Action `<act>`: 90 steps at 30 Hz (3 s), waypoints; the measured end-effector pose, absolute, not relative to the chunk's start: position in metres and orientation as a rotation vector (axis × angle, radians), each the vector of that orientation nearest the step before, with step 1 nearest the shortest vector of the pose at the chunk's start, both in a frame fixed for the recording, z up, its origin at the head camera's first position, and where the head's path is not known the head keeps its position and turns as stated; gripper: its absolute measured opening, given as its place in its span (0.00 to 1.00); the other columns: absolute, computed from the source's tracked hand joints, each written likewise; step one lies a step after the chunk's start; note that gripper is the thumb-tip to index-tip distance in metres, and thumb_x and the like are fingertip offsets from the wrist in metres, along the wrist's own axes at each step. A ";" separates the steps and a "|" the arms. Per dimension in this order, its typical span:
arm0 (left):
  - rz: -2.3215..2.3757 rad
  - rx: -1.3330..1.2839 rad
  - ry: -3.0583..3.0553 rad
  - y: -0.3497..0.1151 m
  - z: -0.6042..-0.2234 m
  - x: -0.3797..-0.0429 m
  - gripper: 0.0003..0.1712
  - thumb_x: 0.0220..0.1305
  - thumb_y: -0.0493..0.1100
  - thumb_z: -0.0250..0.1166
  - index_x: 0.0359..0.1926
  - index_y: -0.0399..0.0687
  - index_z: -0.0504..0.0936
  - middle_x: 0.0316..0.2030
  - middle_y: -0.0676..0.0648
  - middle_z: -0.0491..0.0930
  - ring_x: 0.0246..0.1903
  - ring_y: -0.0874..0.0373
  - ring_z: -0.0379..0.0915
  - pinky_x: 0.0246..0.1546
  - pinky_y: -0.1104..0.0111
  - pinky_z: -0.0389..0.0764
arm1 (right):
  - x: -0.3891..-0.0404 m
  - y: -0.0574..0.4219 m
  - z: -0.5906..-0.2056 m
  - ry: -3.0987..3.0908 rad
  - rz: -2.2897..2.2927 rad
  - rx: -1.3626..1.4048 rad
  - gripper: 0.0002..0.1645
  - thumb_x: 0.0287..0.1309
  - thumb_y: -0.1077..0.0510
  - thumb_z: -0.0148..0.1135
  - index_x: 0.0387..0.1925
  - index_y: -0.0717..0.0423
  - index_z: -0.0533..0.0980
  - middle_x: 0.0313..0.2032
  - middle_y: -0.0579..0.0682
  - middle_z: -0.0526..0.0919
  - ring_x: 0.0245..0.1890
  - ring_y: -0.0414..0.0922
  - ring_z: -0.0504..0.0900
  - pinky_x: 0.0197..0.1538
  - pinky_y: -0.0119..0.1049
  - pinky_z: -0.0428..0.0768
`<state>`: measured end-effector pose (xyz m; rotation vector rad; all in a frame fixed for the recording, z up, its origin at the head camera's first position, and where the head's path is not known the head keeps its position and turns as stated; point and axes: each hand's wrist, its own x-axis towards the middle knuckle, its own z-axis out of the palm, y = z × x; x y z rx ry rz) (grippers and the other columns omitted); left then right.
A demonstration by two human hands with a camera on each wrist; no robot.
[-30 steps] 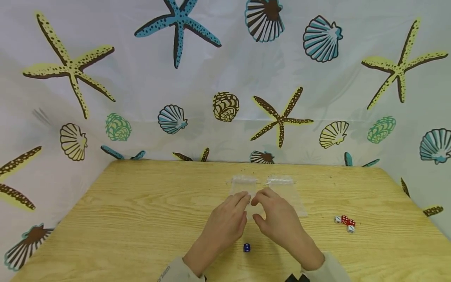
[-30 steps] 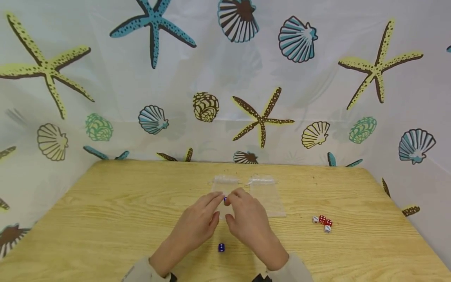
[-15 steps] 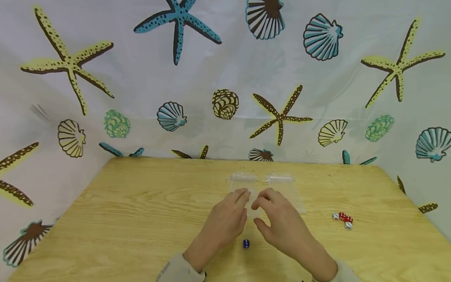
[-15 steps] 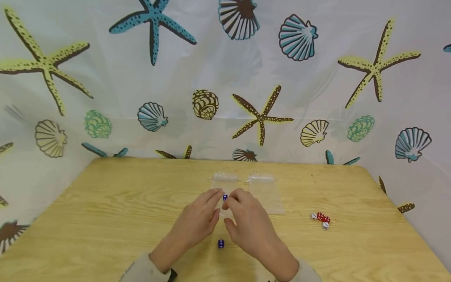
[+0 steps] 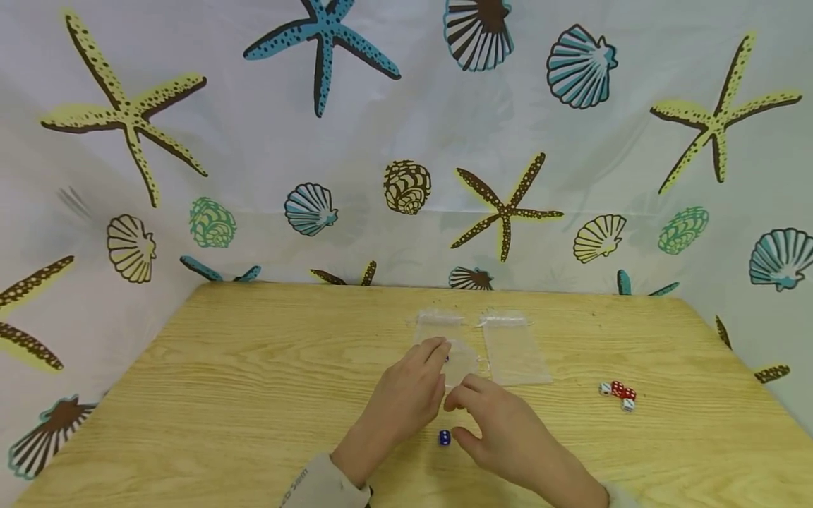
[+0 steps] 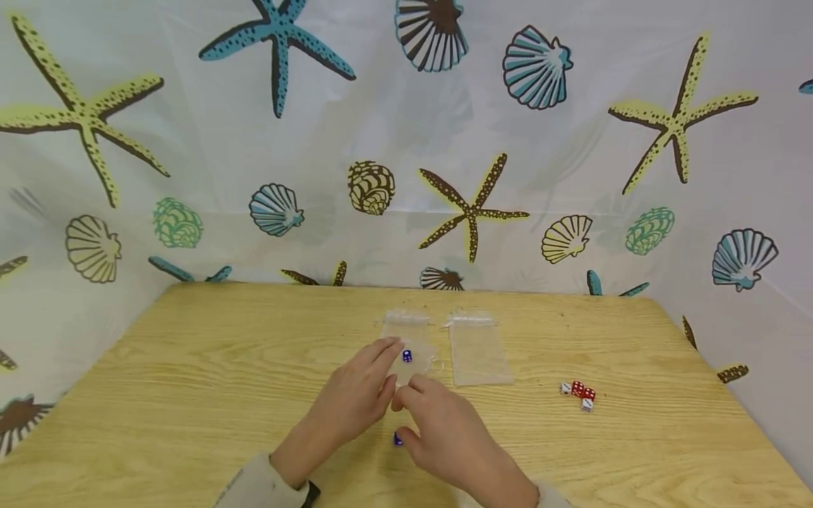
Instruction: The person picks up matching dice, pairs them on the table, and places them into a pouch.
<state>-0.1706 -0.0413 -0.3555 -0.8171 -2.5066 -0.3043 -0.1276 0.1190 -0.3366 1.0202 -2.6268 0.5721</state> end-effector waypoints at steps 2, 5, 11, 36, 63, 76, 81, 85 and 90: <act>-0.304 -0.814 -2.513 -0.041 -0.356 -0.171 0.24 0.55 0.37 0.60 0.55 0.38 0.71 0.53 0.45 0.71 0.47 0.55 0.72 0.33 0.73 0.78 | -0.127 0.118 -0.339 -2.670 0.598 1.033 0.13 0.42 0.60 0.67 0.33 0.50 0.74 0.33 0.40 0.75 0.30 0.35 0.74 0.33 0.27 0.74; -0.302 -0.806 -2.518 -0.042 -0.355 -0.171 0.24 0.55 0.37 0.59 0.55 0.39 0.70 0.53 0.45 0.71 0.47 0.55 0.72 0.33 0.73 0.78 | -0.127 0.116 -0.343 -2.763 0.645 1.054 0.11 0.46 0.60 0.65 0.34 0.52 0.75 0.34 0.42 0.77 0.31 0.37 0.76 0.33 0.27 0.75; -0.302 -0.799 -2.531 -0.042 -0.355 -0.170 0.25 0.56 0.39 0.60 0.55 0.40 0.70 0.53 0.45 0.71 0.48 0.56 0.72 0.35 0.72 0.78 | -0.131 0.111 -0.357 -2.863 0.639 1.105 0.14 0.47 0.59 0.65 0.38 0.57 0.77 0.37 0.46 0.80 0.34 0.41 0.79 0.35 0.28 0.77; -0.292 -0.789 -2.556 -0.043 -0.352 -0.169 0.26 0.56 0.39 0.60 0.57 0.40 0.69 0.54 0.45 0.70 0.50 0.55 0.70 0.38 0.71 0.78 | -0.151 0.101 -0.383 -2.938 0.630 1.086 0.09 0.40 0.69 0.64 0.28 0.56 0.78 0.28 0.45 0.78 0.26 0.35 0.74 0.31 0.25 0.74; -0.313 -0.800 -2.516 -0.042 -0.355 -0.171 0.25 0.56 0.39 0.61 0.56 0.39 0.70 0.52 0.45 0.72 0.49 0.55 0.71 0.37 0.70 0.78 | -0.147 0.109 -0.365 -2.922 0.645 1.048 0.08 0.39 0.70 0.63 0.24 0.56 0.78 0.24 0.42 0.77 0.25 0.35 0.75 0.29 0.24 0.73; -0.282 -0.821 -2.537 -0.041 -0.357 -0.171 0.26 0.55 0.39 0.61 0.56 0.39 0.69 0.53 0.45 0.71 0.48 0.55 0.72 0.36 0.71 0.78 | -0.141 0.119 -0.328 -2.837 0.699 1.016 0.07 0.42 0.69 0.64 0.25 0.57 0.77 0.25 0.45 0.77 0.24 0.37 0.73 0.28 0.25 0.72; -0.278 -0.807 -2.549 -0.044 -0.357 -0.171 0.26 0.55 0.38 0.62 0.56 0.39 0.70 0.53 0.45 0.71 0.48 0.55 0.72 0.35 0.72 0.78 | -0.148 0.119 -0.315 -2.735 0.683 0.898 0.07 0.42 0.69 0.64 0.26 0.57 0.77 0.24 0.45 0.77 0.24 0.39 0.73 0.27 0.26 0.72; -0.288 -0.814 -2.531 -0.045 -0.358 -0.173 0.26 0.54 0.38 0.63 0.55 0.38 0.70 0.52 0.44 0.71 0.46 0.55 0.73 0.33 0.73 0.78 | -0.156 0.116 -0.313 -2.707 0.700 0.738 0.07 0.41 0.69 0.65 0.27 0.59 0.78 0.25 0.46 0.76 0.24 0.39 0.74 0.27 0.26 0.72; -0.314 -0.831 -2.540 -0.042 -0.359 -0.174 0.25 0.54 0.38 0.62 0.55 0.38 0.70 0.52 0.44 0.71 0.46 0.55 0.73 0.34 0.72 0.78 | -0.162 0.117 -0.315 -2.686 0.699 0.674 0.07 0.41 0.68 0.66 0.27 0.59 0.78 0.25 0.46 0.75 0.25 0.40 0.74 0.27 0.27 0.72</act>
